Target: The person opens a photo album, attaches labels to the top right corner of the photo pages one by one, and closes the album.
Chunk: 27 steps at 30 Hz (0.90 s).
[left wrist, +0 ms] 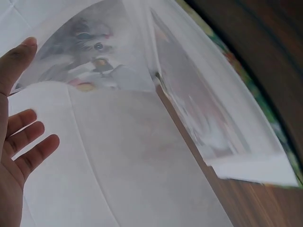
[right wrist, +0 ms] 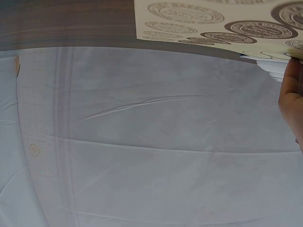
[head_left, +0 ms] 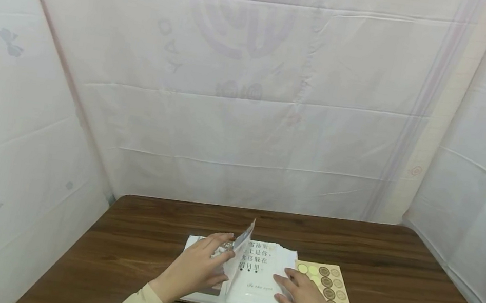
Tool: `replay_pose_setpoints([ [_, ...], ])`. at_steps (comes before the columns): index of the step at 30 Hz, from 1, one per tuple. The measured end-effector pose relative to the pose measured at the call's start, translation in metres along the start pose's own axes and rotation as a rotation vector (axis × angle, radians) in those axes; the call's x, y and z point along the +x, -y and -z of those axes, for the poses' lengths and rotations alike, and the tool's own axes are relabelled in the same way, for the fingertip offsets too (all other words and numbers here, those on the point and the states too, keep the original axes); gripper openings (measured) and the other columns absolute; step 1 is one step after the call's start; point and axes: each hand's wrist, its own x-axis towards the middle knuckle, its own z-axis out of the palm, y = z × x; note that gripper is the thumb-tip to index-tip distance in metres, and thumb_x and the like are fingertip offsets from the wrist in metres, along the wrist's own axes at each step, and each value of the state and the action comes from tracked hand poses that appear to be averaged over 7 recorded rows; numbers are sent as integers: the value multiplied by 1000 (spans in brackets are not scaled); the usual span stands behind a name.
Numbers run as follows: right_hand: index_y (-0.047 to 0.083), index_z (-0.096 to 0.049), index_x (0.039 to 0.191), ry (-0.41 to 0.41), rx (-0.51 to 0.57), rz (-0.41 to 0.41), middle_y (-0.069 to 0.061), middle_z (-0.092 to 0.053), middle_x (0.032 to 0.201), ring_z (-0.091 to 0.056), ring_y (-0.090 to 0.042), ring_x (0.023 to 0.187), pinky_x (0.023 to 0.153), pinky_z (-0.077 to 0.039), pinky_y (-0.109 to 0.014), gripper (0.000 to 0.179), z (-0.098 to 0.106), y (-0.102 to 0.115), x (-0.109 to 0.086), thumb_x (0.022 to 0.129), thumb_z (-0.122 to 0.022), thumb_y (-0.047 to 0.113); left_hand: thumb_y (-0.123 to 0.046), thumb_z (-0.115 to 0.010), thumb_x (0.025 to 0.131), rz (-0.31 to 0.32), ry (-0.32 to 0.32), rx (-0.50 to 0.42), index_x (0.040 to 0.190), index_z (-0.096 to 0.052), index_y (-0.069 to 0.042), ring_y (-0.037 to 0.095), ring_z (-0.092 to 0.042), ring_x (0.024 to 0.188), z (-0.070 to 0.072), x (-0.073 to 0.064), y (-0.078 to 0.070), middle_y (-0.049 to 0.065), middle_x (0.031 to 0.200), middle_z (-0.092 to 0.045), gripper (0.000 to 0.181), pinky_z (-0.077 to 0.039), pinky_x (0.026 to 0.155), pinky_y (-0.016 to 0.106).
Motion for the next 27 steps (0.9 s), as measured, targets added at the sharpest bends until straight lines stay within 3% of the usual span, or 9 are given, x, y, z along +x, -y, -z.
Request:
replay_pose_setpoints([
  [11, 22, -63, 125, 35, 26, -21, -9, -60, 128, -59, -30, 115, 94, -51, -47, 41, 0, 0, 0, 92, -58, 45, -53, -80, 62, 57, -46, 9, 107, -65, -19, 29, -56, 119, 3, -28, 21, 14, 132, -56, 58, -53, 93, 40],
  [17, 23, -63, 125, 28, 14, -14, -8, -60, 128, -60, -29, 115, 94, -51, -46, 40, -4, 0, -1, 92, -58, 45, -57, -77, 62, 78, -1, 26, 105, -65, -18, 31, -56, 120, 6, -44, 29, 12, 127, -60, 59, -52, 94, 43],
  [22, 23, -63, 125, 25, 11, -8, -9, -60, 128, -60, -29, 115, 93, -52, -46, 40, -2, 0, 0, 92, -57, 45, -59, -73, 62, 60, 37, 47, 104, -67, -14, 28, -59, 117, 7, -55, 36, 7, 120, -65, 62, -51, 92, 43],
  [27, 23, -63, 125, 10, 2, -4, -9, -61, 127, -61, -29, 113, 92, -52, -46, 40, -1, 0, 0, 92, -57, 46, -60, -71, 62, 39, 74, 73, 98, -67, -13, 19, -66, 103, 1, -65, 41, 0, 102, -71, 59, -52, 88, 36],
])
